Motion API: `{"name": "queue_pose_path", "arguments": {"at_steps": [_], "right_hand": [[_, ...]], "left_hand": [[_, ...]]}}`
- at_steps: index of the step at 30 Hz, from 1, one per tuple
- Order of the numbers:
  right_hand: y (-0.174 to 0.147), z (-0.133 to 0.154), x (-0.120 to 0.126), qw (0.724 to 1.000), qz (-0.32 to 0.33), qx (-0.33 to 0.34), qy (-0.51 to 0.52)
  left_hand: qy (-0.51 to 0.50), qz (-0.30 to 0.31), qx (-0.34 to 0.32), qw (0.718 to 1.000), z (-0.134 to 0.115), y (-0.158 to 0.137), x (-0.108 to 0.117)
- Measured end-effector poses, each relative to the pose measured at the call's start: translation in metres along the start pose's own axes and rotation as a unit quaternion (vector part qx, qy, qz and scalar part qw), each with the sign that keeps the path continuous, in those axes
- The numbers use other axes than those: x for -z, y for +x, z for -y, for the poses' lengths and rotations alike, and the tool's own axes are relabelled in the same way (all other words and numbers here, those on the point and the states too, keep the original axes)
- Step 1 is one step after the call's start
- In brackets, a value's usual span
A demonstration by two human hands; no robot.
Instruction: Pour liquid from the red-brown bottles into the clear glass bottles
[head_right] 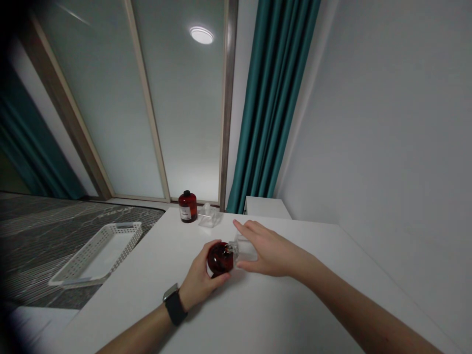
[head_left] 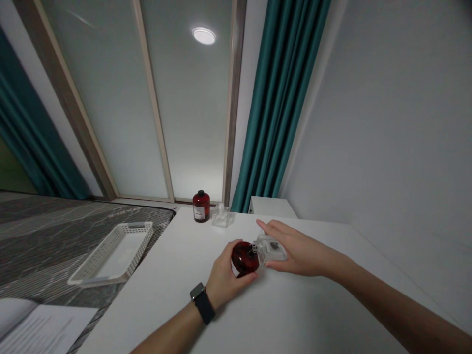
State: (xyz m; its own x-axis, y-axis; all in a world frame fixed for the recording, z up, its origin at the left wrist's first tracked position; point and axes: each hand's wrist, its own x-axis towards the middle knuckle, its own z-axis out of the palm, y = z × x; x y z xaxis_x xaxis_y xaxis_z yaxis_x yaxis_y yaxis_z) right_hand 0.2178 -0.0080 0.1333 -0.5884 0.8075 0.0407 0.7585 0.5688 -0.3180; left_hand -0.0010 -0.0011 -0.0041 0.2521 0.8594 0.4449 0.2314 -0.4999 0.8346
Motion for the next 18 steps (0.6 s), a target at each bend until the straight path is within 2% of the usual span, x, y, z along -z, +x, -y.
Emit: {"name": "queue_pose_path", "arguments": {"at_steps": [18], "right_hand": [[0.0040, 0.0015, 0.0038, 1.000, 0.005, 0.005, -0.004]], "left_hand": [[-0.017, -0.003, 0.009, 1.000, -0.0031, -0.0007, -0.0015]]}}
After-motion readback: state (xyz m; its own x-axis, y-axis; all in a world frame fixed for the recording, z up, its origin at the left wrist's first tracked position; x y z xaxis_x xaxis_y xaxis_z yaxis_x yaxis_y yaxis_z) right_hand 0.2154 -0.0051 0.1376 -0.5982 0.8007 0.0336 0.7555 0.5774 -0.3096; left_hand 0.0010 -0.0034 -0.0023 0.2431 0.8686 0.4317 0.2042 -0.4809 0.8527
